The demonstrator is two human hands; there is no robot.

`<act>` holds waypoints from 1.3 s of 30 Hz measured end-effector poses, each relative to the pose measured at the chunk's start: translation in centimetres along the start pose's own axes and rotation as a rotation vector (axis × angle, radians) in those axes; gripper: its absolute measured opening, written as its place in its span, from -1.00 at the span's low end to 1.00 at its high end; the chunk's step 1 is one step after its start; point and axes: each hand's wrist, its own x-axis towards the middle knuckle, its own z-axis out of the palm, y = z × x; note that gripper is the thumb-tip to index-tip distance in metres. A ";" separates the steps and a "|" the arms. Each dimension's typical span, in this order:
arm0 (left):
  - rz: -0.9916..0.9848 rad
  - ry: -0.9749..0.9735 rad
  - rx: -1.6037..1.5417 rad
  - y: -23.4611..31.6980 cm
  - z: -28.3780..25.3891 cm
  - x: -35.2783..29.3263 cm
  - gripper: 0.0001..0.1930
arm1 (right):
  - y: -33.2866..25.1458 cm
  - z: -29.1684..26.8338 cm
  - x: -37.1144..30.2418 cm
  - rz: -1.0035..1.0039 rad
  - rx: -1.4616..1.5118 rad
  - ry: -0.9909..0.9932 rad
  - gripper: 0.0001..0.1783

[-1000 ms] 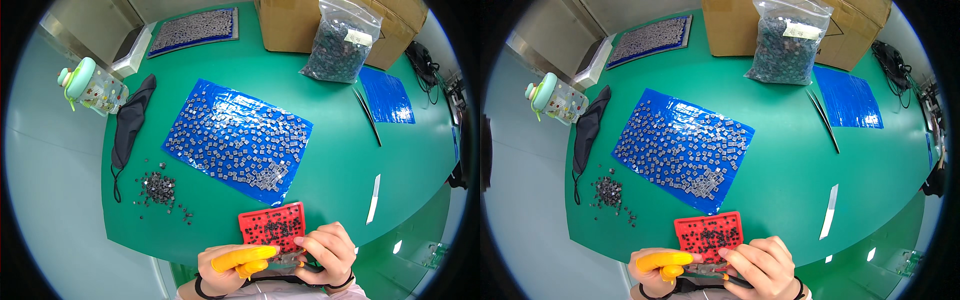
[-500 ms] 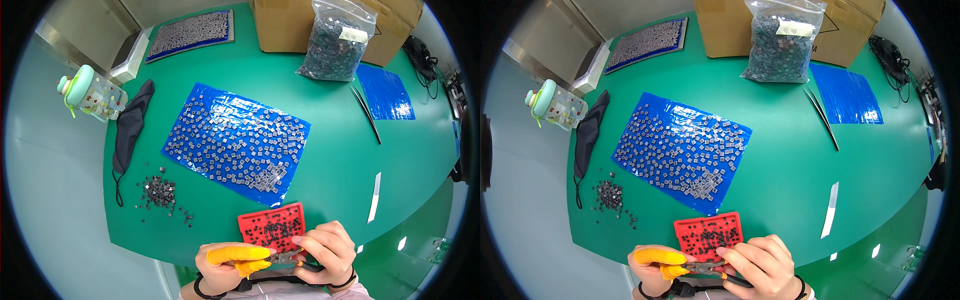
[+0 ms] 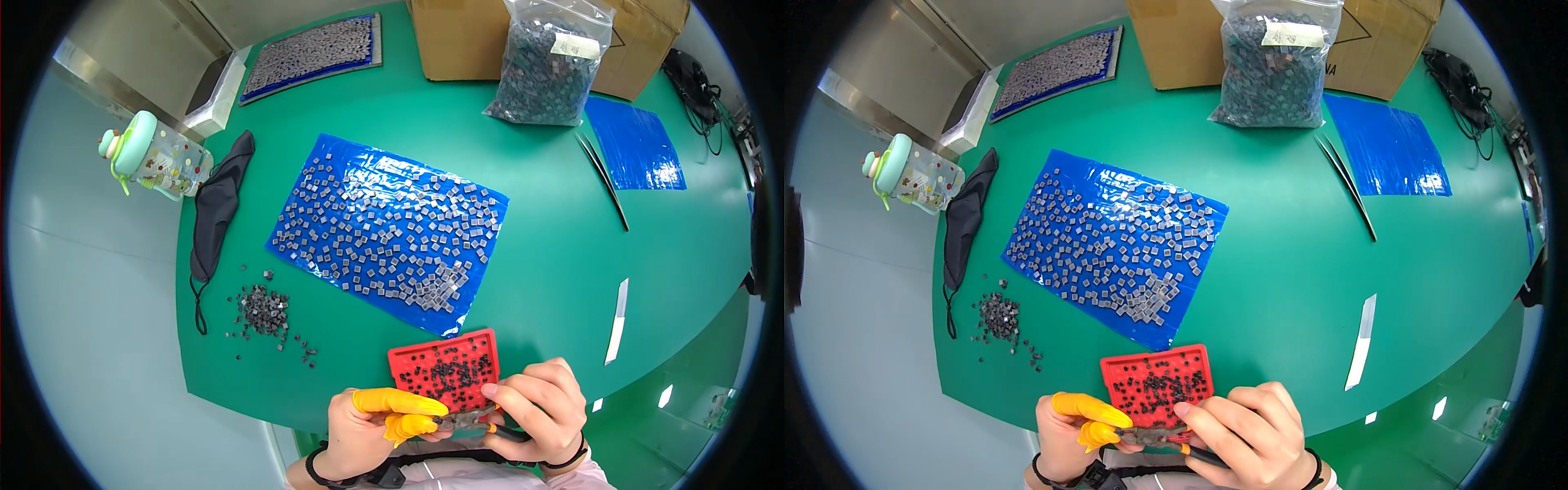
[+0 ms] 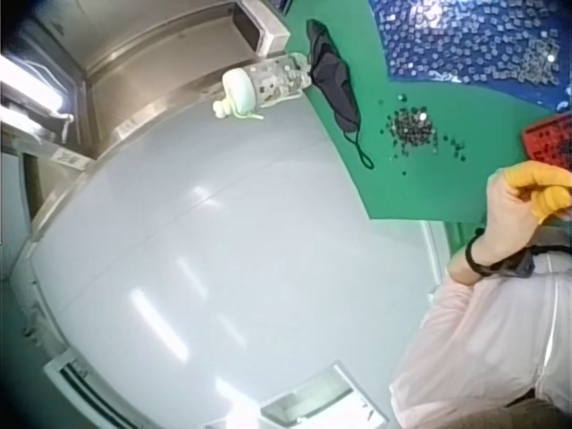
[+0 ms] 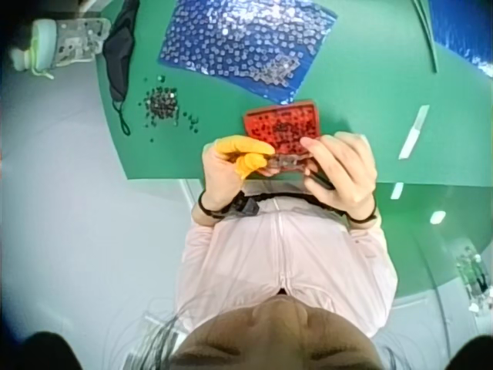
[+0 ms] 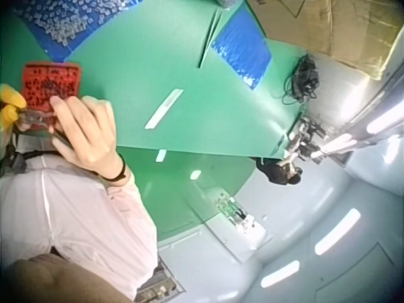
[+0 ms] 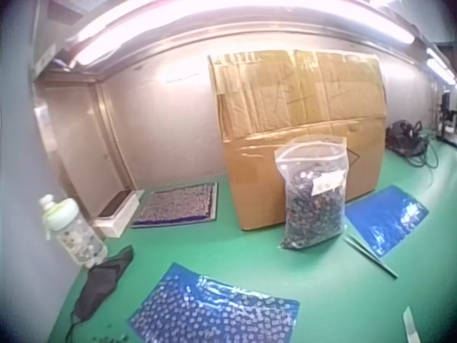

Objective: The person uses pliers to pick up small black components from a red tray and places them onto a blue sheet. They then use their fingers to arrange the components on the sheet. The person repeats this process, picking up components and placing them on the sheet.

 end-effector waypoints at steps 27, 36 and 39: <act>0.368 0.041 0.553 -0.2 0.3 -0.3 -0.77 | -0.3 -0.2 -0.1 0.036 0.133 0.031 -0.45; 0.041 0.231 0.261 1.1 1.3 0.2 -0.82 | 0.4 -1.3 0.3 0.048 -0.156 -0.090 -0.38; 0.037 0.098 0.158 1.4 -0.3 -0.1 -0.88 | 0.6 -1.2 0.1 0.045 -0.171 -0.143 -0.38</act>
